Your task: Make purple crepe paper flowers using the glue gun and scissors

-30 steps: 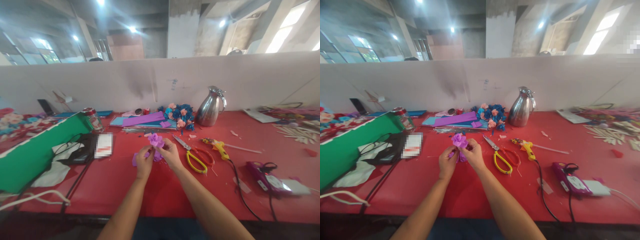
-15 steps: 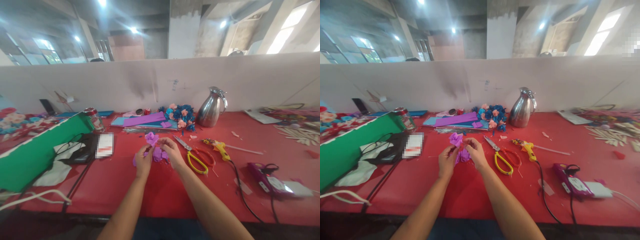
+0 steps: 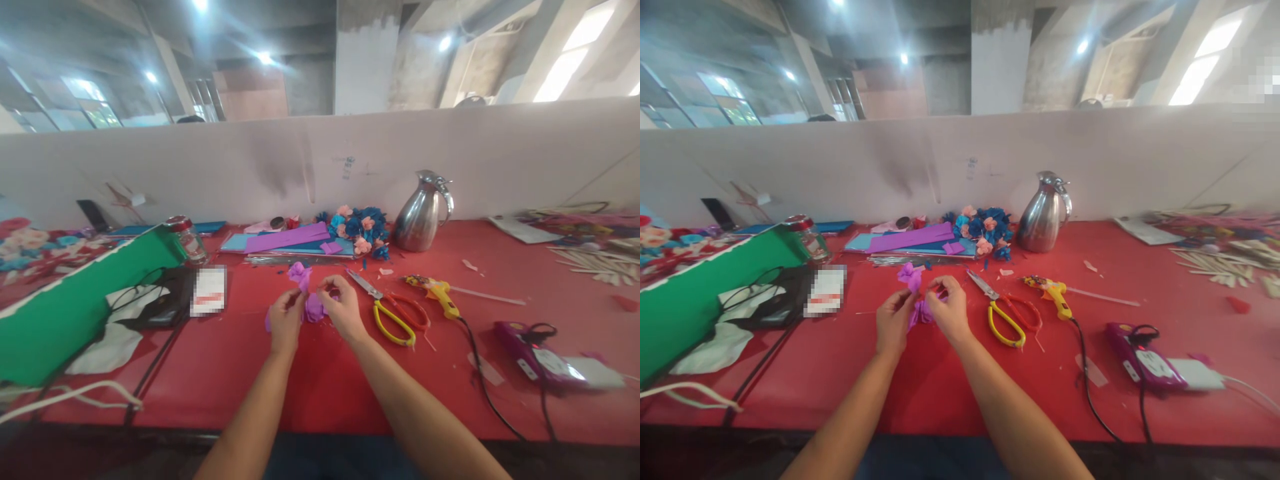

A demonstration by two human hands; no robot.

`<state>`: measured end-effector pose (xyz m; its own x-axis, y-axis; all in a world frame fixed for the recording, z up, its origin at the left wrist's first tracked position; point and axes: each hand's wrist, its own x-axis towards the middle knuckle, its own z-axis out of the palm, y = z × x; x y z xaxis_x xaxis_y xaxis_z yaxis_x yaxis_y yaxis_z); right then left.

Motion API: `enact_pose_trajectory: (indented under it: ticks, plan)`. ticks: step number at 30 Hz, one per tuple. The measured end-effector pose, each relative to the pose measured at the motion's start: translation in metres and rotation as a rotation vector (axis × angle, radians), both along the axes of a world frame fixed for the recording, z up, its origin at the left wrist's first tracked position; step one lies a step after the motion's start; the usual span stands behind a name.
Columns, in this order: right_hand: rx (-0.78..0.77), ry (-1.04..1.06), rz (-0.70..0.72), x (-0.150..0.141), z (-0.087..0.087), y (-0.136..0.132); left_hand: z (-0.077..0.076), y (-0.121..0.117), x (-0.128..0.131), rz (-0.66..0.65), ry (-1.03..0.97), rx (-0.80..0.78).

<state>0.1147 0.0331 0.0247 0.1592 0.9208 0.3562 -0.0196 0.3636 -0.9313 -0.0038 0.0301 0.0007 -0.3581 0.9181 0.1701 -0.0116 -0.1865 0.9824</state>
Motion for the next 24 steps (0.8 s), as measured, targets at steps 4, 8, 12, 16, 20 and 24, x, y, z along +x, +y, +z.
enact_pose_trajectory:
  ticks: [4, 8, 12, 16, 20, 24]
  plan:
    - [-0.087, 0.084, 0.018, -0.005, -0.004, 0.002, 0.008, 0.000, 0.003, -0.141, -0.347, -0.051]
    - [-0.177, 0.293, 0.174, -0.005, -0.003, 0.005, 0.014, -0.003, 0.007, -0.211, -0.375, -0.061]
    - [-0.172, 0.386, 0.267, -0.004, 0.000, 0.004, 0.015, -0.005, 0.008, -0.239, -0.328, -0.060]
    - [-0.149, 0.400, 0.267, -0.004, -0.001, 0.004, 0.013, -0.005, 0.008, -0.266, -0.324, -0.040]
    - [-0.150, 0.405, 0.269, -0.004, -0.002, 0.005, 0.014, -0.005, 0.008, -0.289, -0.330, -0.033]
    - [-0.168, 0.407, 0.263, -0.005, -0.002, 0.005, 0.016, -0.006, 0.009, -0.279, -0.303, -0.033]
